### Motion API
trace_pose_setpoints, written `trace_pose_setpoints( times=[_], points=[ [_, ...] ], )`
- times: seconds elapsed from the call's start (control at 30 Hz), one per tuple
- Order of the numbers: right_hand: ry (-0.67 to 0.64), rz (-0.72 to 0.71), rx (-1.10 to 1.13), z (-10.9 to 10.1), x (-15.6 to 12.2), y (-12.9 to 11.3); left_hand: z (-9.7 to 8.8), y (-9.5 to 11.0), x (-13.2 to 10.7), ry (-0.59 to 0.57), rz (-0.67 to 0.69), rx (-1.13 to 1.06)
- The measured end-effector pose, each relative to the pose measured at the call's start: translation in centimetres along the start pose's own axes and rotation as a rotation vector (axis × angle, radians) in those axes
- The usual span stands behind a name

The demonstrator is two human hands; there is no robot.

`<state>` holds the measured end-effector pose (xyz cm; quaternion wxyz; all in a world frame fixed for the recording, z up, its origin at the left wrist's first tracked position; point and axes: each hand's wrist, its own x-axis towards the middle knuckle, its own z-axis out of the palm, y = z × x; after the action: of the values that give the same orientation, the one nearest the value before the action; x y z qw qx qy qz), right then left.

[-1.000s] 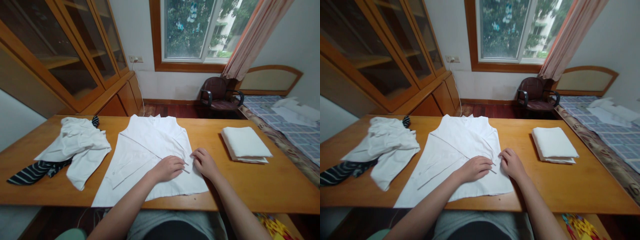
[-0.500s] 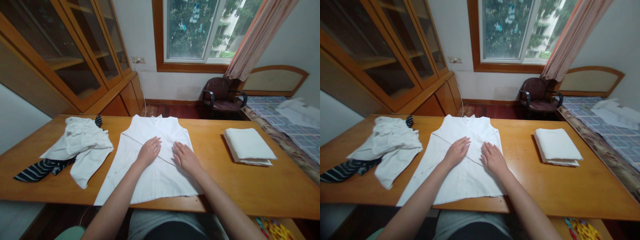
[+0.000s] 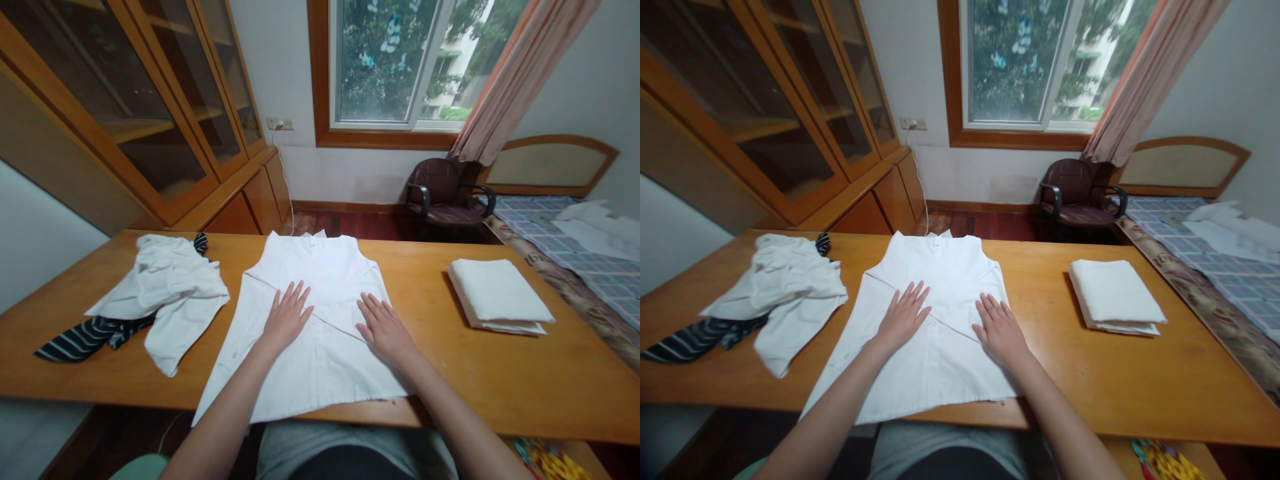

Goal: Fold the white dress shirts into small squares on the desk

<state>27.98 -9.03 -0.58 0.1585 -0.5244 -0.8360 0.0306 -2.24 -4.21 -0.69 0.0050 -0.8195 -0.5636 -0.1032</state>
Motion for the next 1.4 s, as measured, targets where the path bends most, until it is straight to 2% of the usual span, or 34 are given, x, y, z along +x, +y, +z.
trace_pose_setpoints(
  times=[0.13,0.27,0.4,0.53,0.67,0.8,0.87,0.93,1.0,1.07,1.13,1.23,1.33,1.4],
  points=[
    [-0.002,-0.010,-0.032,-0.5,-0.9,1.2,0.0,0.8,-1.2,-0.069,0.026,-0.012],
    [-0.047,0.052,-0.091,-1.2,-1.6,3.1,-0.4,2.0,-2.3,-0.163,0.034,0.011],
    [-0.106,0.128,-0.183,-2.0,-1.6,5.4,-1.0,4.7,-3.0,-0.219,-0.033,0.058],
    [-0.079,0.192,-0.286,-3.0,-0.8,6.6,-0.6,8.1,-3.3,-0.194,-0.107,0.064],
    [0.011,0.209,-0.333,-3.6,0.1,4.7,-0.1,10.9,-3.9,-0.179,-0.149,0.013],
    [0.040,0.233,-0.253,-2.7,-0.2,1.2,-1.7,12.1,-4.5,-0.285,-0.142,-0.068],
    [0.049,0.285,-0.229,-1.6,-1.1,0.2,-3.4,11.7,-4.1,-0.356,-0.133,-0.112],
    [0.073,0.339,-0.228,-0.4,-2.1,-0.1,-5.0,10.7,-3.1,-0.380,-0.126,-0.141],
    [0.097,0.366,-0.231,0.5,-3.0,0.2,-6.1,9.0,-1.4,-0.318,-0.099,-0.122],
    [0.114,0.368,-0.235,1.1,-3.4,0.7,-6.4,7.1,0.6,-0.217,-0.044,-0.069],
    [0.124,0.361,-0.239,1.3,-3.4,1.3,-5.8,4.9,2.4,-0.167,0.004,-0.036],
    [0.114,0.329,-0.232,1.0,-2.8,2.1,-3.9,2.0,3.9,-0.156,0.063,-0.013],
    [0.083,0.279,-0.212,0.7,-1.7,3.5,-2.0,-0.1,3.8,-0.157,0.062,0.017],
    [0.065,0.235,-0.191,0.5,-0.8,4.6,-1.3,-0.6,3.1,-0.137,0.026,0.041]
  ],
)
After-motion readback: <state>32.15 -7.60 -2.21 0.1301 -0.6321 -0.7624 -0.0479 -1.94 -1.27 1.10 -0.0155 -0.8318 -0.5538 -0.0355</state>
